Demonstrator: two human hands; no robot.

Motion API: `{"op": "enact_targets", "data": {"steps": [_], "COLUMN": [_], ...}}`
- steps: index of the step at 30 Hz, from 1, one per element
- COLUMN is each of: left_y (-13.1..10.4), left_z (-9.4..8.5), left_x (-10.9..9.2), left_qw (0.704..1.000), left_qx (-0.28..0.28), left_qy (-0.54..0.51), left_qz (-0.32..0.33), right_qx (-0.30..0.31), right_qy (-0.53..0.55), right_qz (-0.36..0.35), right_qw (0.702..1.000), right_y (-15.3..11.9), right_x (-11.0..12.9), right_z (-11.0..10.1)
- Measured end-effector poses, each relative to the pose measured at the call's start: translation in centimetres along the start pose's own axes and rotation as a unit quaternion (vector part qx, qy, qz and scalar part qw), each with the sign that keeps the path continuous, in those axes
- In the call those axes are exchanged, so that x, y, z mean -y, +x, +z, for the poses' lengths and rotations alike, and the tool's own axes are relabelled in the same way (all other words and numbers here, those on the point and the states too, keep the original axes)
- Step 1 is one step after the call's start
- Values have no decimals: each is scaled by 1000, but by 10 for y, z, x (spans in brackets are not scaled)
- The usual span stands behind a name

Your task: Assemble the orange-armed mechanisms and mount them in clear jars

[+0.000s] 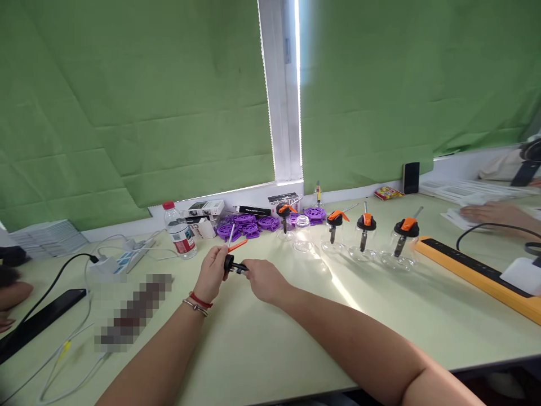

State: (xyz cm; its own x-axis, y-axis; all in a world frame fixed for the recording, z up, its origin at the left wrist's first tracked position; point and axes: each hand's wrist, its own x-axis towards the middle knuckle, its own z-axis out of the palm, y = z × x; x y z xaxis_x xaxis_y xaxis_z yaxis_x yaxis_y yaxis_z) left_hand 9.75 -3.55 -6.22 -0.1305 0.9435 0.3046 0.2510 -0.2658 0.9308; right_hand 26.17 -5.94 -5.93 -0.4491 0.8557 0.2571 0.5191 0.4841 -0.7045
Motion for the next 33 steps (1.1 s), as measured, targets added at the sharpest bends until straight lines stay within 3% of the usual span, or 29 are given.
{"op": "enact_targets", "data": {"steps": [2,5,7,9,13,15,22,28,33], "left_y": [-2,-5,-7,-7,0,4,8,14,10], "left_z": [-3,-5,-3,0,1,-1,-5,-10,-3], "left_x": [-3,-8,-8,-6,5,11,22,27,26], "left_qw": [996,969,957,959,960,955,945,945,935], "left_qx": [12,53,99,106,24,20,128,151,172], "left_qy": [38,99,129,165,269,291,292,277,301], "left_qz": [75,218,242,206,76,47,69,80,76], "right_qx": [-2,36,54,56,70,79,50,41,48], "right_qy": [131,343,431,470,446,403,346,340,321], "right_qz": [20,49,62,84,138,164,213,235,236], "right_qw": [991,937,899,877,882,897,913,910,916], "right_y": [-2,-6,-8,-7,-4,-3,-5,-2,-1], "right_x": [-7,-13,-15,-18,-26,-29,-31,-36,-33], "right_z": [1,5,8,10,13,14,23,24,22]}}
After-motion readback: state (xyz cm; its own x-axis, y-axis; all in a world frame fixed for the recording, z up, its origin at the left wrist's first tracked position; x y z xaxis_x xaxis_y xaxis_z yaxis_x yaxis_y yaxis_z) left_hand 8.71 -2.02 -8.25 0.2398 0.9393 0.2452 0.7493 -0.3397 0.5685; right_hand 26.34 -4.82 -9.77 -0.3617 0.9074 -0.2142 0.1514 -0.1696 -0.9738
